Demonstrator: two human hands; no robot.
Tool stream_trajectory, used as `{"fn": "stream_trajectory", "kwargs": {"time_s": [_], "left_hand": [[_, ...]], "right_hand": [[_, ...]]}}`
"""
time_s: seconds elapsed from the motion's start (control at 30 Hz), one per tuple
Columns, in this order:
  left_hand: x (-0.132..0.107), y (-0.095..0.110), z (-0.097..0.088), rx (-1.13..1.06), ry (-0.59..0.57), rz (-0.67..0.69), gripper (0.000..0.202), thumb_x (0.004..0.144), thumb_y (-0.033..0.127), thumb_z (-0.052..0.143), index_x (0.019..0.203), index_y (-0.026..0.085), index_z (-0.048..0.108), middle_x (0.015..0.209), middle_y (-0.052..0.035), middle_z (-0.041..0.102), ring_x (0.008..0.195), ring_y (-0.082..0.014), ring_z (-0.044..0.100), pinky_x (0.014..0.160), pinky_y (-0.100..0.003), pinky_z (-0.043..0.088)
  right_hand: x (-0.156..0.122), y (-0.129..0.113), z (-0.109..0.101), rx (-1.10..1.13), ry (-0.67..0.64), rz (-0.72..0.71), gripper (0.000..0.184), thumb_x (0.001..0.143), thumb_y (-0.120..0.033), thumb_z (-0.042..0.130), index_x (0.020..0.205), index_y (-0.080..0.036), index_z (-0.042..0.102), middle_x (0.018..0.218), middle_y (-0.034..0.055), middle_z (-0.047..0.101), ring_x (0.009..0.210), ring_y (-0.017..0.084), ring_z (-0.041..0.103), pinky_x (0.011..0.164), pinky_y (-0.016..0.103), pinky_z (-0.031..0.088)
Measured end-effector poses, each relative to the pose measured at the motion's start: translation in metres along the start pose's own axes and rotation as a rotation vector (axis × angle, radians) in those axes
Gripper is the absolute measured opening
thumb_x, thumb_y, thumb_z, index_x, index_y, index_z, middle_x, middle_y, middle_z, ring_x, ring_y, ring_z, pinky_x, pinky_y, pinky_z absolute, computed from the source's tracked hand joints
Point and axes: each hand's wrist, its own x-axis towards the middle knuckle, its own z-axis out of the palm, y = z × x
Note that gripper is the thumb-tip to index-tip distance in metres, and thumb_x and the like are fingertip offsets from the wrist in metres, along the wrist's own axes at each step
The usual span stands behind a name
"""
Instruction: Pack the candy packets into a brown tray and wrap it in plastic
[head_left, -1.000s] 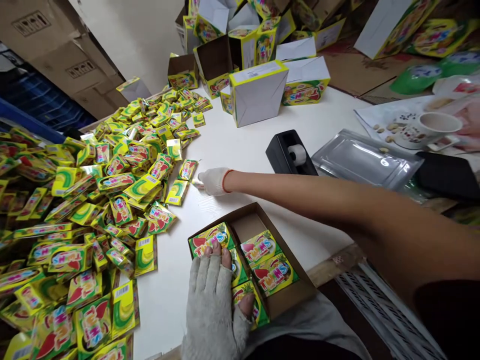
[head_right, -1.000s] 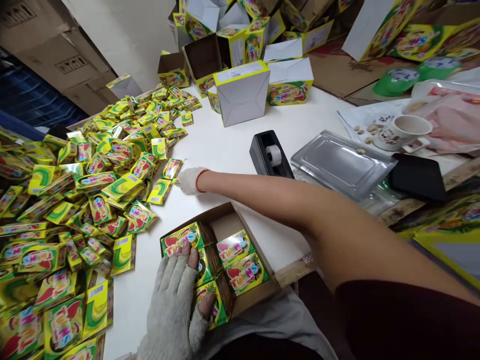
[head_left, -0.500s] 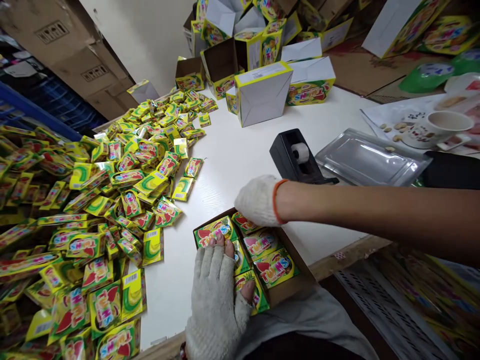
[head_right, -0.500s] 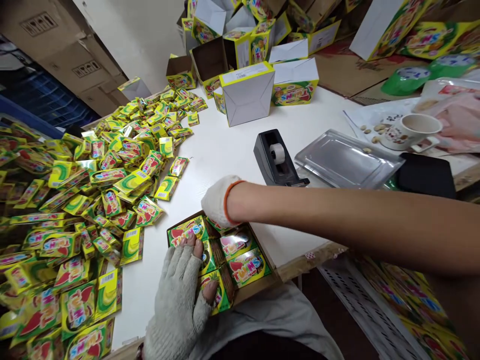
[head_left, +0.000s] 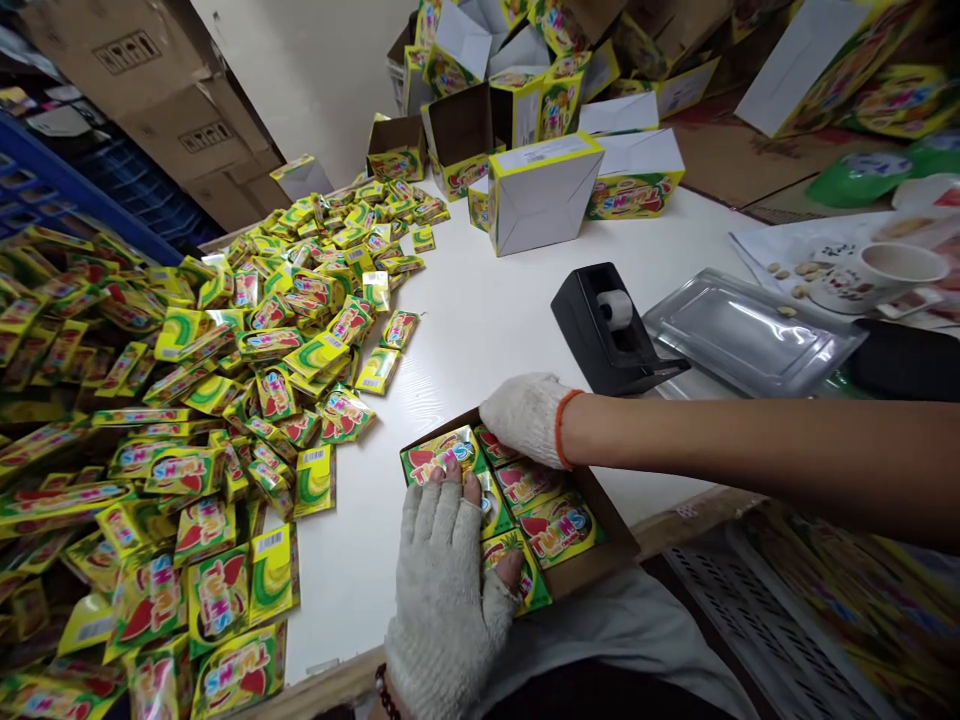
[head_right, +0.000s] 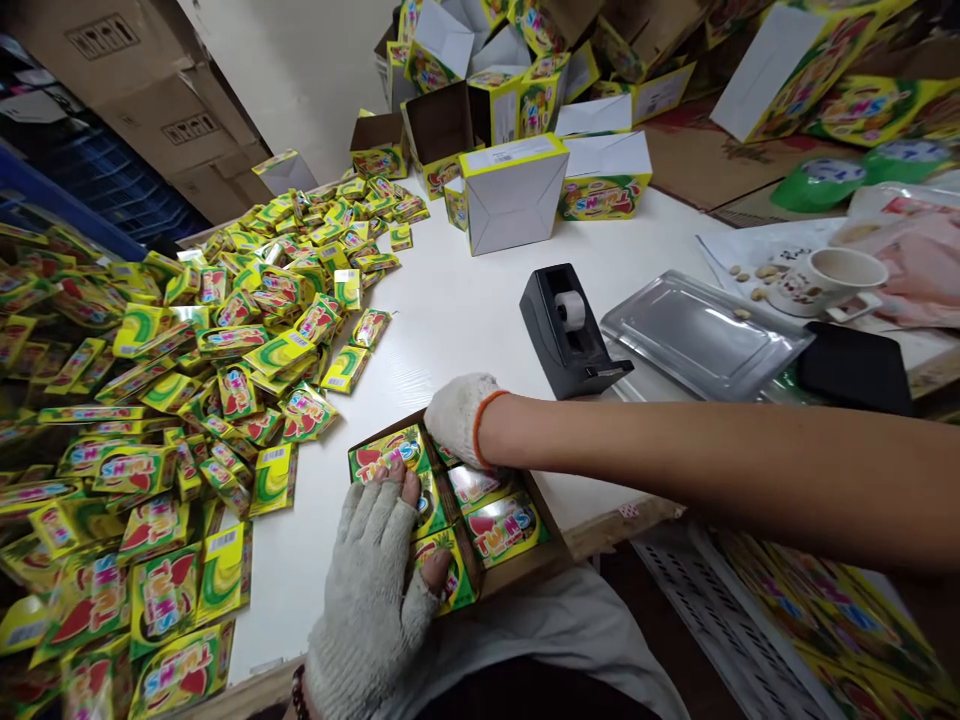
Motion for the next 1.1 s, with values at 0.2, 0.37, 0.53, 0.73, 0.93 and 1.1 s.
{"fn": "stream_trajectory", "kwargs": {"time_s": [0.2,0.37,0.53,0.73,0.93,1.1], "left_hand": [[0.0,-0.001,0.0,-0.013,0.001,-0.005,0.053,0.096,0.035,0.048,0.14,0.005,0.048,0.138,-0.0211,0.058,0.135,-0.0349,0.046,0.113,-0.056,0.037],[-0.001,0.0,0.0,-0.012,0.006,-0.003,0.054,0.097,0.037,0.047,0.14,0.005,0.048,0.137,-0.0215,0.059,0.132,-0.0353,0.048,0.111,-0.056,0.039],[-0.001,-0.001,0.001,-0.025,0.024,-0.009,0.053,0.096,0.035,0.048,0.14,0.005,0.048,0.138,-0.0217,0.058,0.134,-0.0349,0.047,0.112,-0.056,0.038],[-0.002,0.001,0.0,-0.025,0.006,-0.023,0.054,0.095,0.034,0.049,0.14,0.005,0.048,0.138,-0.0214,0.058,0.136,-0.0352,0.046,0.113,-0.057,0.038],[-0.002,0.001,0.002,-0.016,0.024,-0.024,0.052,0.095,0.032,0.049,0.14,0.006,0.049,0.143,-0.0213,0.055,0.14,-0.0353,0.042,0.112,-0.057,0.04],[-0.003,0.006,-0.001,-0.073,-0.023,-0.085,0.055,0.091,0.032,0.056,0.14,0.008,0.051,0.143,-0.0205,0.055,0.138,-0.0365,0.045,0.116,-0.059,0.036]], "right_hand": [[-0.034,-0.003,0.001,-0.245,-0.008,-0.162,0.025,0.092,-0.011,0.054,0.109,-0.008,0.072,0.111,0.0218,0.07,0.101,0.032,0.068,0.08,0.041,0.055],[-0.03,0.0,0.016,-0.3,0.018,-0.162,0.026,0.094,-0.012,0.052,0.11,-0.008,0.071,0.109,0.0207,0.069,0.099,0.03,0.068,0.078,0.038,0.054],[-0.022,0.007,0.032,-0.271,0.088,-0.217,0.03,0.095,-0.013,0.048,0.118,-0.011,0.068,0.111,0.0166,0.068,0.101,0.03,0.066,0.079,0.039,0.054],[-0.025,-0.013,0.023,-0.264,0.0,-0.039,0.031,0.091,-0.008,0.048,0.114,-0.009,0.07,0.107,0.0218,0.066,0.098,0.031,0.064,0.073,0.038,0.053],[-0.032,-0.016,0.042,-0.195,0.041,-0.003,0.04,0.096,-0.009,0.038,0.127,-0.011,0.063,0.121,0.0216,0.063,0.101,0.03,0.064,0.077,0.037,0.055],[-0.034,-0.028,0.055,-0.161,0.003,0.116,0.047,0.097,-0.009,0.034,0.138,-0.014,0.056,0.135,0.0258,0.054,0.106,0.033,0.064,0.071,0.042,0.059]]}}
